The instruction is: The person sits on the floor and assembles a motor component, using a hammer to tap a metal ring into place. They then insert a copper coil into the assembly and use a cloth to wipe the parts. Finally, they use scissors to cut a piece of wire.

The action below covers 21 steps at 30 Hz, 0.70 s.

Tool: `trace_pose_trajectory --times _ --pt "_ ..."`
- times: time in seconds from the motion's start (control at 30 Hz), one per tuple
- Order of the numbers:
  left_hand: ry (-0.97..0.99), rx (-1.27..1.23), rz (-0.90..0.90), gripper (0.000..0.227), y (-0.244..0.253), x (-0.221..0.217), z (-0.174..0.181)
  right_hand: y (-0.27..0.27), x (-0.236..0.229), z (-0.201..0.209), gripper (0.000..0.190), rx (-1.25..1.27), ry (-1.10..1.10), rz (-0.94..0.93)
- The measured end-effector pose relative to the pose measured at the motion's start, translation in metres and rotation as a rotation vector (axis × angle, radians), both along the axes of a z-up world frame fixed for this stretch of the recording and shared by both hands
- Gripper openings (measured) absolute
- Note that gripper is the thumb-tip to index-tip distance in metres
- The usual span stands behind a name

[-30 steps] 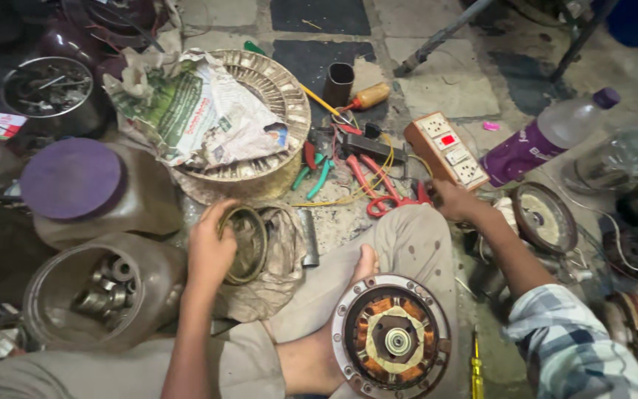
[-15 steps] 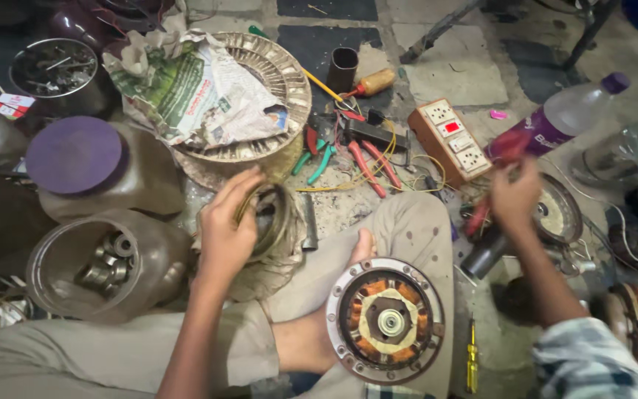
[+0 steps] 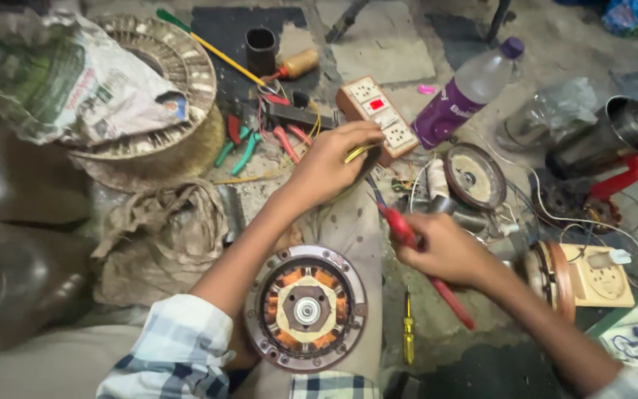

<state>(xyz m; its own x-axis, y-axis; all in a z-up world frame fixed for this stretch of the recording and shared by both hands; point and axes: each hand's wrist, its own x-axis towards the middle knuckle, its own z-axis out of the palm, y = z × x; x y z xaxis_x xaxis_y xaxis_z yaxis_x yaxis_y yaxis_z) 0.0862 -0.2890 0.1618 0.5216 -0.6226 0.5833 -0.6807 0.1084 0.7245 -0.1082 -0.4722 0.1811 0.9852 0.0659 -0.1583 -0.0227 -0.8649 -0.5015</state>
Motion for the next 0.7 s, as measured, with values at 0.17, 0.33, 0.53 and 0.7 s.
trace_pose_trajectory --times 0.17,0.33,0.53,0.7 --pt "0.095 0.016 -0.089 0.035 0.0 0.015 -0.008 -0.002 0.016 -0.056 0.024 0.273 0.04 -0.192" --pt "0.204 0.009 -0.16 0.034 -0.016 0.006 -0.012 -0.02 0.024 -0.061 0.02 0.34 -0.036 -0.295" --pt "0.207 0.006 -0.176 0.033 -0.043 -0.025 -0.021 -0.016 0.002 -0.057 0.022 -0.161 -0.101 -0.23" --pt "0.079 0.051 -0.178 0.027 -0.044 -0.04 -0.012 -0.004 -0.006 -0.066 0.024 -0.157 -0.131 -0.298"
